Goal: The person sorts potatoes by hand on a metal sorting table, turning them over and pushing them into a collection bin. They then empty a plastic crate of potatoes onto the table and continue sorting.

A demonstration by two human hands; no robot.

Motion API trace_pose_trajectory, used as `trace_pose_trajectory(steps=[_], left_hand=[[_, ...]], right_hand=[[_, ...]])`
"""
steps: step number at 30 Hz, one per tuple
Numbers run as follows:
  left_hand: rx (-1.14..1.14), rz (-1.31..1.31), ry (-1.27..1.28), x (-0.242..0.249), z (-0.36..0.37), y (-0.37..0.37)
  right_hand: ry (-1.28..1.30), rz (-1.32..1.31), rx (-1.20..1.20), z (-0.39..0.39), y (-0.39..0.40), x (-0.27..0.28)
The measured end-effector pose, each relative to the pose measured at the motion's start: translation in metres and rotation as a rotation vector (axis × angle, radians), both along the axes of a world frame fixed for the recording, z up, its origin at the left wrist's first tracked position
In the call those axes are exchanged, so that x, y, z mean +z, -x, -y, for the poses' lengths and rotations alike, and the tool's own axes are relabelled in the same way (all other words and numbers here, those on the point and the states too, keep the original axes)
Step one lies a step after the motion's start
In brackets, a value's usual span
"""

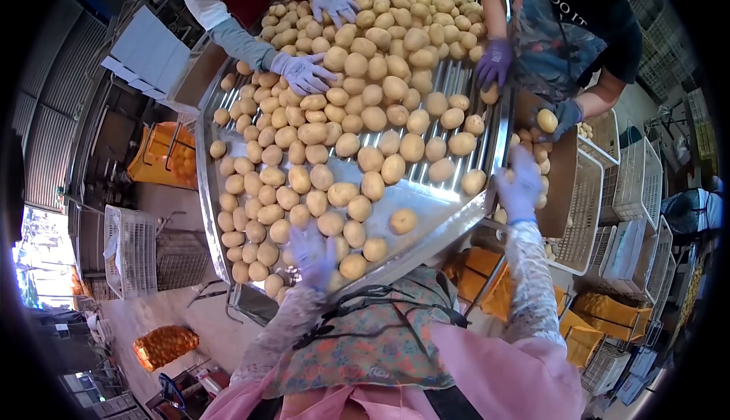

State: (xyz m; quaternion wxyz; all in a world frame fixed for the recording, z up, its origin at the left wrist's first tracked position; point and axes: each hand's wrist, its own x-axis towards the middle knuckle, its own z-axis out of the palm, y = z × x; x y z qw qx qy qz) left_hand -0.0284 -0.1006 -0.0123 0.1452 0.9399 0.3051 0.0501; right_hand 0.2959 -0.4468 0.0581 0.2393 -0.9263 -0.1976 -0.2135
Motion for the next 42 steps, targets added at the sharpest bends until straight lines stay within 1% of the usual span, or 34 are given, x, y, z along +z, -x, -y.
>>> trace_pose_trajectory(steps=[1,2,3,4,5,6,7,8,9,10,12,13,14,15,16,18,19,21,22,23,24,26,27,29,30,33,34,35,36,37,38,39,41,42], left_hand=[[0.01,-0.01,-0.109,-0.021,0.02,-0.015],[0.019,-0.018,-0.222,-0.041,0.031,-0.027],[0.019,-0.021,-0.228,-0.032,0.036,-0.034],[-0.086,0.065,-0.043,-0.013,0.04,-0.04],[-0.186,0.147,0.143,-0.001,0.04,-0.039],[-0.173,0.138,0.134,0.004,0.036,-0.029],[-0.302,0.086,0.113,0.007,0.028,-0.018],[-0.428,0.034,0.093,0.011,0.02,-0.007],[-0.412,0.03,0.087,0.013,0.013,0.009],[-0.433,-0.006,0.065,0.014,0.006,0.028],[-0.422,0.043,0.009,0.019,-0.012,0.061],[-0.4,0.03,0.027,0.017,-0.024,0.081],[-0.225,0.018,0.008,0.012,-0.039,0.097],[-0.055,0.016,-0.023,0.008,-0.053,0.1],[-0.047,0.021,-0.024,0.008,-0.063,0.095],[0.156,0.007,-0.055,0.006,-0.079,0.083],[0.165,0.004,-0.048,0.001,-0.072,0.068],[0.239,-0.114,-0.205,-0.012,-0.039,0.014],[0.109,-0.093,-0.138,-0.007,-0.028,-0.007],[-0.023,-0.075,-0.072,0.0,-0.017,-0.019],[-0.024,-0.078,-0.074,-0.003,-0.003,-0.021],[-0.195,0.071,-0.026,-0.008,0.017,-0.013],[-0.191,0.07,-0.031,-0.005,0.015,0.001],[-0.468,0.13,0.065,0.011,-0.005,0.044],[-0.384,0.054,0.039,0.021,-0.013,0.069],[-0.207,-0.123,0.038,0.035,-0.049,0.13],[-0.199,-0.127,0.037,0.031,-0.058,0.136],[-0.089,-0.108,-0.045,0.026,-0.063,0.142],[0.021,-0.084,-0.13,0.019,-0.067,0.142],[0.034,-0.083,-0.129,0.013,-0.067,0.132],[-0.015,0.091,-0.002,0.002,-0.062,0.115],[-0.067,0.265,0.123,-0.005,-0.052,0.099],[-0.09,0.041,-0.24,0.013,0.003,0.053],[-0.084,0.05,-0.241,0.022,0.004,0.046]], right_hand=[[-0.008,-0.266,0.187,-0.034,0.005,0.016],[-0.222,-0.501,0.303,-0.069,0.007,0.008],[-0.167,-0.684,0.287,-0.102,0.012,0.022],[0.101,-0.451,0.273,-0.124,-0.007,-0.02],[0.354,-0.521,0.155,-0.146,-0.007,-0.021],[0.395,-0.601,0.11,-0.158,-0.018,-0.025],[0.434,-0.677,0.066,-0.167,-0.026,-0.028],[0.351,-0.692,0.129,-0.161,-0.032,-0.028],[-0.027,-0.857,0.267,-0.144,-0.042,-0.049],[-0.239,-0.929,0.17,-0.138,-0.03,-0.036],[-0.395,-0.688,0.258,-0.097,-0.002,-0.025],[-0.628,-0.873,0.324,-0.073,0.023,-0.002],[-0.63,-0.866,0.28,-0.051,0.05,0.019],[-0.636,-1.08,0.163,-0.008,0.065,0.014],[-0.547,-1.138,0.21,0.026,0.08,0.028],[-0.188,-1.497,0.426,0.114,0.085,0.002],[-0.176,-1.502,0.426,0.106,0.091,0.015],[0.994,-0.92,0.118,0.069,0.107,0.06],[0.275,-0.913,0.346,0.065,0.098,0.043],[-0.105,-1.012,0.323,0.046,0.094,0.012],[-0.492,-1.091,0.29,0.023,0.091,-0.008],[0.13,-0.375,0.518,-0.042,0.086,-0.001],[0.39,-0.19,0.608,-0.074,0.093,0.014],[0.448,-0.268,0.806,-0.117,0.108,0.007],[0.443,-0.282,0.959,-0.132,0.117,-0.01],[0.289,-0.277,1.027,-0.178,0.158,-0.028],[0.41,-0.257,1.058,-0.193,0.173,-0.024],[0.534,-0.238,1.091,-0.203,0.187,-0.021],[0.537,-0.235,1.102,-0.21,0.196,-0.024],[0.424,-0.201,1.205,-0.217,0.205,-0.03],[0.306,-0.17,1.305,-0.221,0.21,-0.035],[0.305,-0.17,1.313,-0.221,0.207,-0.038],[0.189,-0.213,1.481,-0.207,0.184,-0.044],[0.172,-0.131,1.522,-0.2,0.161,-0.042]])
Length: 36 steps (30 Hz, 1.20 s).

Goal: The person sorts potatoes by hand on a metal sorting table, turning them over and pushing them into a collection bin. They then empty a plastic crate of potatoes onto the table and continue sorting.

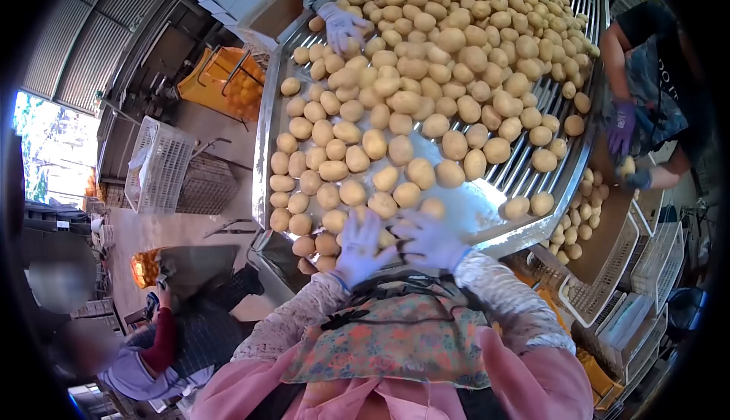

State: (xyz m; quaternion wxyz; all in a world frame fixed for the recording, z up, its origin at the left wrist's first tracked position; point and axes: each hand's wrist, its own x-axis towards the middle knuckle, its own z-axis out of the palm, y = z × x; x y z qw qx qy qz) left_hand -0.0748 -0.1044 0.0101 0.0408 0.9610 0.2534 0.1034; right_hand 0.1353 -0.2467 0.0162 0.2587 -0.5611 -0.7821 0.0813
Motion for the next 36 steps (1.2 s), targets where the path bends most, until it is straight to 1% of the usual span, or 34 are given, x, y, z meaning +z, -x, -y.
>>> trace_pose_trajectory(steps=[2,3,4,5,6,7,8,9,11,12,13,14,15,17,18,19,20,21,22,23,24,25,26,27,28,29,30,31,32,33,34,35,36], left_hand=[[-0.35,0.126,0.251,0.009,0.0,-0.011],[-0.356,0.127,0.257,0.011,-0.007,-0.021],[-0.303,0.152,0.243,0.014,-0.022,-0.038],[-0.25,0.175,0.227,0.016,-0.036,-0.055],[-0.26,0.174,0.228,0.012,-0.042,-0.073],[-0.099,0.045,0.28,0.001,-0.046,-0.095],[0.059,-0.083,0.328,-0.005,-0.049,-0.114],[0.037,-0.078,0.326,-0.006,-0.058,-0.128],[0.072,-0.305,0.44,-0.003,-0.076,-0.144],[0.049,-0.241,0.555,0.003,-0.079,-0.14],[0.028,-0.245,0.549,0.003,-0.071,-0.141],[-0.004,-0.042,0.604,0.002,-0.059,-0.142],[-0.029,0.157,0.662,0.0,-0.045,-0.141],[-0.13,0.26,0.82,0.032,0.025,-0.153],[-0.385,0.247,0.685,0.044,0.052,-0.157],[-0.638,0.236,0.541,0.05,0.069,-0.156],[-0.643,0.244,0.546,0.043,0.071,-0.146],[-0.708,0.282,0.393,0.029,0.067,-0.132],[-0.763,0.318,0.236,0.015,0.059,-0.117],[-0.69,0.236,0.195,0.003,0.039,-0.095],[-0.617,0.148,0.155,-0.001,0.011,-0.065],[-0.608,0.007,0.28,0.015,-0.019,-0.029],[-0.604,-0.133,0.399,0.032,-0.047,-0.001],[-0.601,-0.179,0.255,0.02,-0.068,0.016],[-0.586,-0.229,0.114,0.003,-0.078,0.027],[-0.576,-0.232,0.114,-0.005,-0.075,0.024],[-0.331,-0.11,0.104,-0.009,-0.07,0.01],[-0.089,0.014,0.091,-0.013,-0.06,-0.007],[0.063,0.004,0.062,-0.018,-0.038,-0.03],[0.068,0.004,0.063,-0.014,-0.018,-0.051],[0.01,0.007,0.142,-0.005,0.001,-0.068],[-0.045,0.015,0.22,0.001,0.009,-0.076],[-0.035,0.019,0.217,0.0,0.01,-0.071]], right_hand=[[0.093,-0.228,-0.252,0.023,-0.031,0.04],[0.056,-0.201,-0.421,0.039,-0.053,0.021],[0.018,-0.172,-0.587,0.052,-0.072,0.004],[-0.058,-0.15,-0.71,0.056,-0.084,0.012],[0.022,-0.251,-0.859,0.057,-0.089,0.011],[0.098,-0.353,-1.01,0.058,-0.092,0.009],[0.122,-0.455,-1.026,0.055,-0.09,0.005],[0.134,-0.475,-1.002,0.052,-0.084,0.001],[0.123,-0.42,-0.835,0.044,-0.059,0.015],[0.092,-0.47,-0.823,0.042,-0.049,0.015],[0.056,-0.521,-0.811,0.043,-0.041,0.009],[0.221,-0.913,-0.83,0.055,-0.034,-0.006],[0.213,-0.92,-0.844,0.054,-0.027,0.002],[-0.118,-1.682,-0.905,0.05,-0.008,0.028],[-0.178,-1.723,-0.865,0.055,-0.013,0.025],[-0.181,-1.715,-1.06,0.065,-0.016,0.029],[-0.153,-1.77,-1.092,0.088,-0.029,0.021],[-0.124,-1.824,-1.121,0.12,-0.049,0.014],[-0.15,-1.745,-1.123,0.157,-0.073,0.011],[-0.171,-1.672,-1.123,0.191,-0.093,0.009],[-0.258,-1.457,-1.317,0.213,-0.11,0.018],[-0.345,-1.229,-1.493,0.229,-0.124,0.032],[-0.276,-0.453,-1.687,0.241,-0.133,0.04],[-0.181,0.346,-1.713,0.248,-0.143,0.051],[-0.191,0.159,-1.614,0.228,-0.139,0.063],[-0.116,-0.299,-1.493,0.196,-0.13,0.081],[-0.056,-0.306,-1.292,0.183,-0.136,0.057],[-0.044,-0.252,-1.108,0.151,-0.133,0.055],[0.028,-0.129,-0.993,0.119,-0.132,0.065],[0.016,0.02,-0.869,0.091,-0.144,0.056],[-0.028,0.163,-0.881,0.064,-0.152,0.041],[-0.03,0.226,-0.91,0.04,-0.16,0.029],[0.081,0.217,-0.945,0.022,-0.167,0.018]])
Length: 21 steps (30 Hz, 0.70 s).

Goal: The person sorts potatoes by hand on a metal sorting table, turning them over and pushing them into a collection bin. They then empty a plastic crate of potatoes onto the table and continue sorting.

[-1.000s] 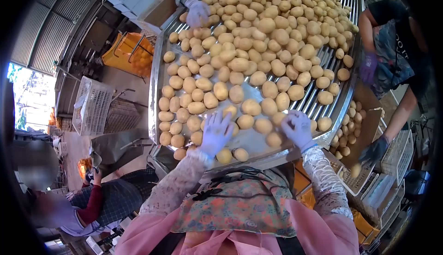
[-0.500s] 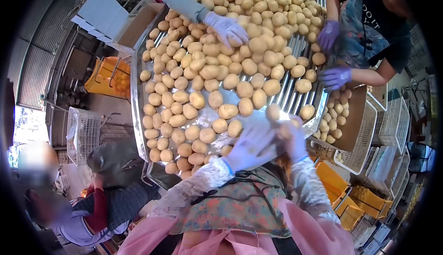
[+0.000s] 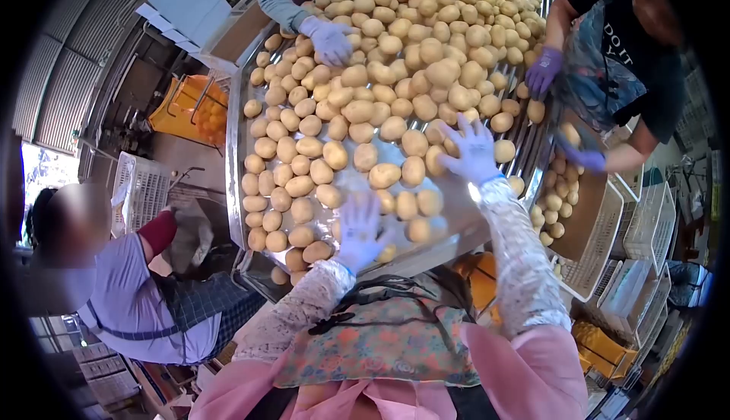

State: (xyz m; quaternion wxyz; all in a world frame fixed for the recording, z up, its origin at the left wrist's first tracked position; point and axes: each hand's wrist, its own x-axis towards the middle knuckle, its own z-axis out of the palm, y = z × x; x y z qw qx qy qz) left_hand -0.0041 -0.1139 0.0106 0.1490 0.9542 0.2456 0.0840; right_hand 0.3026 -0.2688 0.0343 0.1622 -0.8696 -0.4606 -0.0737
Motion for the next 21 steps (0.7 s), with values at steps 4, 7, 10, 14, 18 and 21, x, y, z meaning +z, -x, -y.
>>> trace_pose_trajectory(steps=[4,7,10,14,18,21], left_hand=[[-0.542,0.004,0.055,-0.002,-0.023,0.061],[-0.125,-0.145,0.159,-0.004,-0.064,0.102],[0.217,-0.068,-0.125,-0.036,-0.09,0.107],[0.162,-0.056,-0.184,-0.03,-0.041,0.026],[-0.275,-0.083,0.029,0.009,0.011,-0.009],[-0.48,0.088,0.163,0.0,-0.006,-0.007]], right_hand=[[0.082,0.041,-0.045,-0.031,0.051,-0.021],[0.127,-0.127,0.271,-0.014,0.094,-0.019],[-0.015,-0.089,0.543,-0.013,0.136,-0.001],[-0.033,-0.6,0.221,-0.043,0.048,0.012],[-0.15,0.063,-0.234,-0.067,-0.091,0.0],[-0.061,-0.227,-0.412,-0.096,-0.082,-0.002]])
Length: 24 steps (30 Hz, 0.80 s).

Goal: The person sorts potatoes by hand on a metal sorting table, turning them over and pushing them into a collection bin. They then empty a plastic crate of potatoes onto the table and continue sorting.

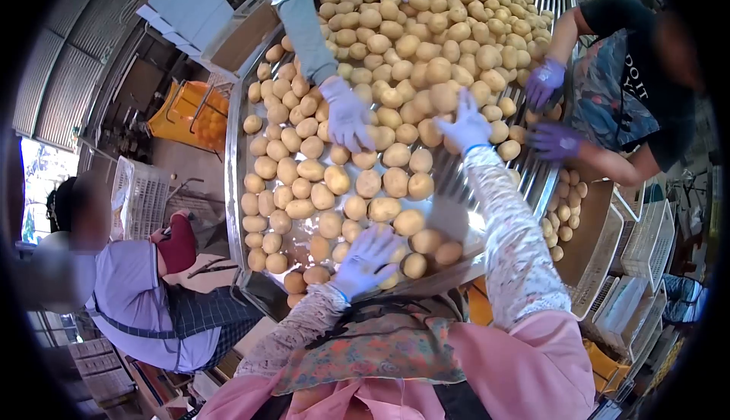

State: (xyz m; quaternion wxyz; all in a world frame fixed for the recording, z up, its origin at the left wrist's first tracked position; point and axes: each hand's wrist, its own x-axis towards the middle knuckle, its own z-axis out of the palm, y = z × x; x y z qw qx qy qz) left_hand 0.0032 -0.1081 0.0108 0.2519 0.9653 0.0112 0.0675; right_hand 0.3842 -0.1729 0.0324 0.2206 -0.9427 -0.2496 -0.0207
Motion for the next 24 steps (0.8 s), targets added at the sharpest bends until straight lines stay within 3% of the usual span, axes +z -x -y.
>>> trace_pose_trajectory(steps=[2,4,6,7,9,10,11,12,14,15,17,18,20,21,22,24], left_hand=[[0.036,0.01,0.08,-0.002,-0.031,0.002],[0.38,-0.058,-0.216,0.001,-0.056,-0.007],[0.444,-0.053,-0.211,-0.001,-0.057,-0.027],[0.511,-0.045,-0.206,-0.002,-0.053,-0.033],[0.445,-0.025,-0.235,0.006,-0.024,-0.041],[0.379,-0.011,-0.262,0.011,-0.012,-0.037],[0.217,0.011,-0.345,0.014,0.002,-0.021],[0.224,0.013,-0.339,0.014,0.009,-0.005],[0.08,-0.027,0.087,0.018,0.006,0.034],[0.07,-0.031,0.085,0.019,-0.004,0.054],[0.118,-0.134,-0.149,0.023,-0.022,0.087],[0.115,-0.134,-0.149,0.024,-0.026,0.093],[0.211,-0.124,-0.263,0.028,-0.03,0.1],[0.264,-0.097,-0.246,0.026,-0.028,0.093],[0.265,-0.094,-0.251,0.016,-0.022,0.081],[0.465,0.048,-0.146,-0.005,-0.002,0.052]], right_hand=[[0.175,-0.006,0.157,0.001,0.024,0.012],[0.252,0.009,0.266,0.011,0.062,0.045],[0.046,0.154,0.338,0.032,0.08,0.019],[0.021,0.083,0.368,0.043,0.089,0.023],[-0.177,0.003,0.454,0.075,0.11,-0.013],[-0.111,-0.08,0.459,0.094,0.133,0.004],[-0.213,-0.013,0.578,0.117,0.132,-0.021],[-0.143,-0.036,0.595,0.137,0.137,-0.026],[-0.106,-0.174,0.488,0.168,0.146,-0.021],[-0.109,-0.175,0.478,0.171,0.152,-0.02],[-0.536,-0.475,0.139,0.177,0.163,-0.014],[-0.537,-0.474,0.136,0.177,0.165,-0.015],[-0.63,-0.796,0.145,0.174,0.165,-0.02],[-0.409,-0.565,0.275,0.174,0.165,-0.023],[-0.414,-0.562,0.277,0.17,0.167,-0.016],[0.157,-0.24,0.278,0.161,0.168,0.019]])
